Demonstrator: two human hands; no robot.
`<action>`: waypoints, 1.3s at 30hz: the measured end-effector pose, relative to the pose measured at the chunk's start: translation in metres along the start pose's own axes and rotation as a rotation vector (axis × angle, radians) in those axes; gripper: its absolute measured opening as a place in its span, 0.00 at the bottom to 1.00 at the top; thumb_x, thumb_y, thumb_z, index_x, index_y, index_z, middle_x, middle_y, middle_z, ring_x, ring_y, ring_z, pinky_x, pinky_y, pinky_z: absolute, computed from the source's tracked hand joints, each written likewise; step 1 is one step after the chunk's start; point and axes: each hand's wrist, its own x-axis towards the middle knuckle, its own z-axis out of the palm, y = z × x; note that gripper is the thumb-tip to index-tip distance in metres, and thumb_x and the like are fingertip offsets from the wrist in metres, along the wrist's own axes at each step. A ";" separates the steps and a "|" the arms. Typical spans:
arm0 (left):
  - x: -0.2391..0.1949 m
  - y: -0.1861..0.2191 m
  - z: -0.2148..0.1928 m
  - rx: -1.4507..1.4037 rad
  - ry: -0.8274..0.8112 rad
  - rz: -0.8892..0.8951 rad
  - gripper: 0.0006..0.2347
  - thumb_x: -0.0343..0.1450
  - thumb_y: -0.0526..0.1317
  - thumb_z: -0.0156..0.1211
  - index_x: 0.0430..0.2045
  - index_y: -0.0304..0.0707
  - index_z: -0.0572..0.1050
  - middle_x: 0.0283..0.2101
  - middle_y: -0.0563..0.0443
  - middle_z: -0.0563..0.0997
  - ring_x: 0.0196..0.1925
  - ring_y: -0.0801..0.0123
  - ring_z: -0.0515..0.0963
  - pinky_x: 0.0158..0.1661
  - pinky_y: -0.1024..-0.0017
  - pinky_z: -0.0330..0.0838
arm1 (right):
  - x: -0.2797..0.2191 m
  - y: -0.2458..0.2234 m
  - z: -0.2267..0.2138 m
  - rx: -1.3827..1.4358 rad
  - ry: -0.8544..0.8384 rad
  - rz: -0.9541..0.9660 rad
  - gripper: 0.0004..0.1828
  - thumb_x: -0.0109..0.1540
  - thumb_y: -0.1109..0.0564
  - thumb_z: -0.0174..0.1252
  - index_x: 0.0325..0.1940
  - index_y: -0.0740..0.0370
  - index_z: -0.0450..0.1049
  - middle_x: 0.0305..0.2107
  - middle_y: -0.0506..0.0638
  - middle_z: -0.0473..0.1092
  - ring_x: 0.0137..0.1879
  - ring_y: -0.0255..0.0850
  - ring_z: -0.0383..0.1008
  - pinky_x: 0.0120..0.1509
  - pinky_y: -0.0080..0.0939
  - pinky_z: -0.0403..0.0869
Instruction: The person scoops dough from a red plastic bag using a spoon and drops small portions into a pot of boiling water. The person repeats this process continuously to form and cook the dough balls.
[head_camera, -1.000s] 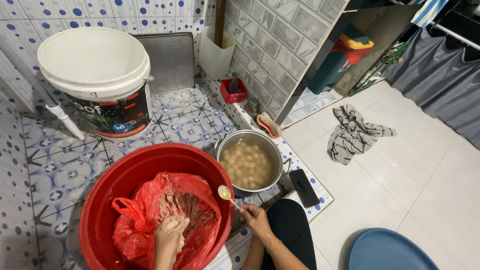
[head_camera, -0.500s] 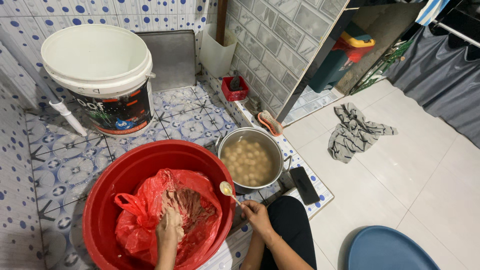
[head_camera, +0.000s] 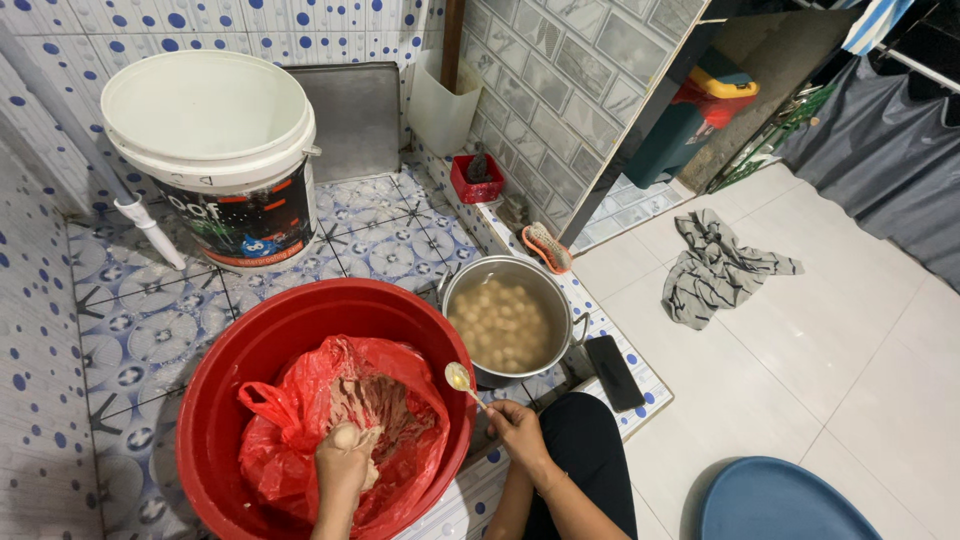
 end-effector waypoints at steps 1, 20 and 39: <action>0.001 -0.004 0.002 -0.033 0.038 -0.061 0.21 0.61 0.32 0.74 0.07 0.48 0.61 0.16 0.60 0.63 0.20 0.73 0.63 0.20 0.68 0.58 | 0.002 0.006 0.000 0.027 0.010 0.005 0.09 0.66 0.59 0.59 0.33 0.62 0.81 0.16 0.47 0.71 0.23 0.31 0.65 0.31 0.34 0.63; -0.023 0.048 0.003 -0.229 -0.120 -0.110 0.13 0.62 0.32 0.73 0.40 0.30 0.82 0.36 0.44 0.87 0.15 0.73 0.69 0.12 0.76 0.55 | -0.001 0.000 -0.001 0.000 -0.001 0.046 0.08 0.66 0.58 0.60 0.37 0.61 0.83 0.17 0.46 0.73 0.21 0.29 0.61 0.28 0.32 0.60; -0.028 0.050 -0.005 -0.236 -0.285 -0.102 0.14 0.71 0.49 0.64 0.21 0.41 0.71 0.19 0.54 0.66 0.15 0.73 0.61 0.13 0.74 0.53 | -0.004 0.001 -0.001 -0.016 0.029 0.022 0.08 0.65 0.58 0.60 0.37 0.62 0.83 0.17 0.46 0.72 0.22 0.30 0.66 0.28 0.33 0.63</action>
